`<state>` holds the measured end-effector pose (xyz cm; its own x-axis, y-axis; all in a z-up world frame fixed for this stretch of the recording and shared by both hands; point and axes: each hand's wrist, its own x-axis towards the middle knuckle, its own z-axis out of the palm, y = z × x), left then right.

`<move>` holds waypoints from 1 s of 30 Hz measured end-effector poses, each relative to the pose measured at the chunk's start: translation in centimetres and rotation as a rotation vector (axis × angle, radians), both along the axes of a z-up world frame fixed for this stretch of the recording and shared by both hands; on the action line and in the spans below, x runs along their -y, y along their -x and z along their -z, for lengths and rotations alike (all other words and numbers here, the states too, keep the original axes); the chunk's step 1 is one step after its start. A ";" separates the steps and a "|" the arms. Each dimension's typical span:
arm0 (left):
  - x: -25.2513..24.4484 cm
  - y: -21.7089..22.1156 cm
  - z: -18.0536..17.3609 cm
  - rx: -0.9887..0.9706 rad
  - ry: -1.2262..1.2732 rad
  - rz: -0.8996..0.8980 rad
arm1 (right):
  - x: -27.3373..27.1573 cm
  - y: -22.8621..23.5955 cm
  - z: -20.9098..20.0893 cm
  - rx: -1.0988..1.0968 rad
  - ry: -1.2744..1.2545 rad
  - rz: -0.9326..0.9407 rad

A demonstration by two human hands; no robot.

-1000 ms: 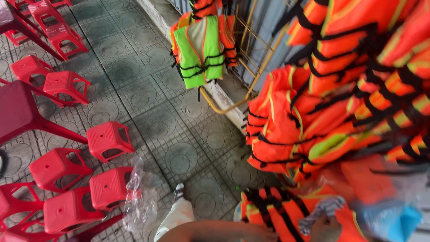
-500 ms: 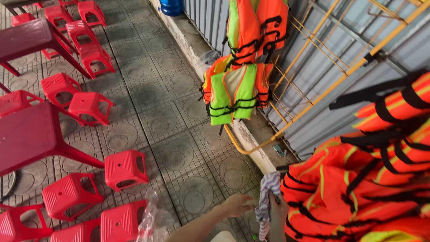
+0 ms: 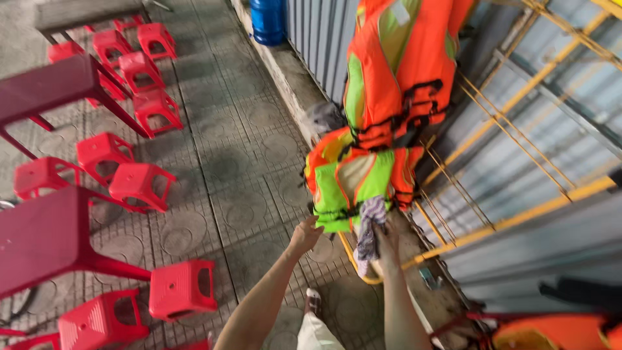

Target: The person wipes down several orange and neon yellow life jackets with a striped cloth, handling them one at a time and placing them on a stack or hanging them on a rack.

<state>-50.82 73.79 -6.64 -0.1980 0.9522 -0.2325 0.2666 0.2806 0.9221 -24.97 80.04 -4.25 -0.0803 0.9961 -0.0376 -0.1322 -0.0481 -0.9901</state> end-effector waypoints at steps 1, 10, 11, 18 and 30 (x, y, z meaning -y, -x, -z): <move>-2.3 1.4 -0.8 0.001 0.019 -0.014 | -3.0 0.8 -0.3 -0.019 -0.010 0.006; -15.0 3.1 0.3 -0.143 -0.090 -0.134 | -16.8 1.8 0.9 -0.031 0.144 0.118; -15.6 2.9 0.8 -0.136 -0.094 -0.149 | -17.4 1.7 1.2 0.001 0.132 0.144; -17.9 2.7 2.9 0.012 0.085 -0.251 | -19.1 1.5 3.2 -0.007 0.238 0.169; -13.8 5.7 -4.7 0.150 -0.375 -0.446 | -15.6 3.4 0.9 -0.244 0.062 0.115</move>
